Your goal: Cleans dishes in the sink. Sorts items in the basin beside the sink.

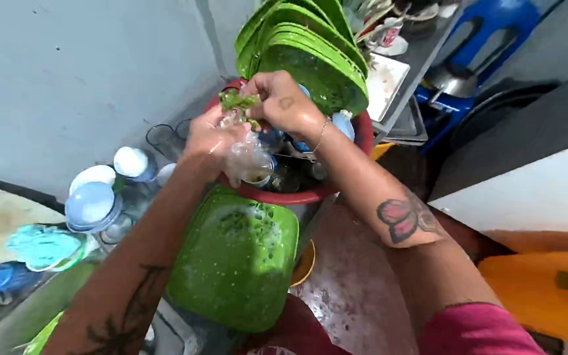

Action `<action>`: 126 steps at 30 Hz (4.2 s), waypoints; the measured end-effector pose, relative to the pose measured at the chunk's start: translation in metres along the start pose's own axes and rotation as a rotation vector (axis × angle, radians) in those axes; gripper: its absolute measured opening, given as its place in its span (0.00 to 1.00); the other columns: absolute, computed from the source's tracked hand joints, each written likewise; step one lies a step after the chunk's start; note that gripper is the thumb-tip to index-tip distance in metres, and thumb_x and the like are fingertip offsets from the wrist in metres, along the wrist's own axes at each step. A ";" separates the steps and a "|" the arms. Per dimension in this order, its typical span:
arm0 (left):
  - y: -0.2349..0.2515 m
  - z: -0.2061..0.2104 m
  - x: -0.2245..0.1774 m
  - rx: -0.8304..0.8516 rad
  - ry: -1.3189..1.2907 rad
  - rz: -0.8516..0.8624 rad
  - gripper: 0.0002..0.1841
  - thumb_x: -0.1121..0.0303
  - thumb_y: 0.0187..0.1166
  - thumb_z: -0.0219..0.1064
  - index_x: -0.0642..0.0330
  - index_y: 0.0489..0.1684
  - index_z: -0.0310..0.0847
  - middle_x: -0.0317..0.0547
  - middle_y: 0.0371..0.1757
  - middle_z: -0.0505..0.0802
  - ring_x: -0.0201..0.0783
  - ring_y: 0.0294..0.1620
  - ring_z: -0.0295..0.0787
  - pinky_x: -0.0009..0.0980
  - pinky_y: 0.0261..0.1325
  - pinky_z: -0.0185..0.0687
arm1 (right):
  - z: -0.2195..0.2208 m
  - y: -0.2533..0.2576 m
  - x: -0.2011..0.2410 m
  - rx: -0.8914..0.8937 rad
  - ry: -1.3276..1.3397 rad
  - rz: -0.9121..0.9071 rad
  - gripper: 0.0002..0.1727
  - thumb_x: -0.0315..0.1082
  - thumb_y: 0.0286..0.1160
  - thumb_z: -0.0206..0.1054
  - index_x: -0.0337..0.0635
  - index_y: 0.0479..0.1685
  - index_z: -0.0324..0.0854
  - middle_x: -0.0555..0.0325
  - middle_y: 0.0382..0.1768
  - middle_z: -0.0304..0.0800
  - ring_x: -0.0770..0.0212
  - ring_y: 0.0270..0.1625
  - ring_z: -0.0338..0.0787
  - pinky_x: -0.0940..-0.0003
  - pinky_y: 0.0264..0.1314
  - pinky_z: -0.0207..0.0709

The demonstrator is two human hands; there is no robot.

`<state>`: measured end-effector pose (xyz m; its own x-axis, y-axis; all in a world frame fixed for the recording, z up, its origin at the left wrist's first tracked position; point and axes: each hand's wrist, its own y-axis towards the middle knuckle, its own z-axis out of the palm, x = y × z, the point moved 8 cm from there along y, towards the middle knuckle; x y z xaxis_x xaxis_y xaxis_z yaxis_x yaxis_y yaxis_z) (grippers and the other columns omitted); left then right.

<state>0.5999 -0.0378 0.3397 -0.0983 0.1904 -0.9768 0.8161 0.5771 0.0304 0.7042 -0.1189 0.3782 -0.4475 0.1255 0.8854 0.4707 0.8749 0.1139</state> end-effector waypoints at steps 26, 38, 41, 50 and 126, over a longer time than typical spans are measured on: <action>0.104 0.028 0.035 0.136 1.415 0.031 0.16 0.66 0.86 0.60 0.63 0.64 0.84 0.73 0.68 0.83 0.75 0.57 0.86 0.73 0.49 0.80 | 0.057 -0.005 -0.097 0.341 -0.972 0.242 0.09 0.23 0.78 0.62 0.30 0.49 0.86 0.32 0.51 0.90 0.30 0.57 0.89 0.32 0.50 0.80; 0.064 -0.035 -0.034 0.040 0.584 -0.010 0.10 0.67 0.81 0.69 0.67 0.48 0.81 0.53 0.41 0.86 0.41 0.39 0.81 0.46 0.48 0.78 | -0.041 0.021 -0.046 0.023 -0.480 0.039 0.11 0.29 0.81 0.60 0.32 0.49 0.84 0.40 0.44 0.89 0.42 0.48 0.89 0.35 0.51 0.77; 0.052 -0.014 -0.032 0.275 0.439 0.036 0.32 0.77 0.76 0.69 0.57 0.82 0.63 0.54 0.64 0.85 0.38 0.52 0.87 0.39 0.54 0.85 | -0.043 0.026 -0.016 -0.025 -0.356 0.032 0.10 0.27 0.84 0.57 0.30 0.52 0.79 0.44 0.43 0.85 0.55 0.44 0.86 0.53 0.50 0.79; 0.045 -0.043 -0.019 -0.009 0.212 -0.080 0.08 0.71 0.81 0.62 0.60 0.52 0.82 0.38 0.38 0.89 0.26 0.32 0.86 0.28 0.38 0.86 | -0.030 0.022 -0.011 -0.006 -0.566 -0.037 0.14 0.34 0.83 0.64 0.35 0.59 0.84 0.40 0.57 0.87 0.45 0.58 0.89 0.42 0.61 0.80; -0.019 0.014 -0.019 0.327 -0.129 -0.169 0.20 0.50 0.94 0.43 0.45 0.62 0.79 0.29 0.44 0.93 0.24 0.43 0.91 0.24 0.45 0.90 | -0.011 -0.097 -0.071 -0.091 0.745 0.173 0.11 0.26 0.82 0.58 0.39 0.58 0.78 0.58 0.39 0.90 0.66 0.37 0.91 0.68 0.40 0.88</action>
<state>0.5942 -0.0629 0.3548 -0.1912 0.0006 -0.9816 0.9351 0.3042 -0.1819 0.6987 -0.2180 0.3090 0.2533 -0.1192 0.9600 0.5627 0.8254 -0.0460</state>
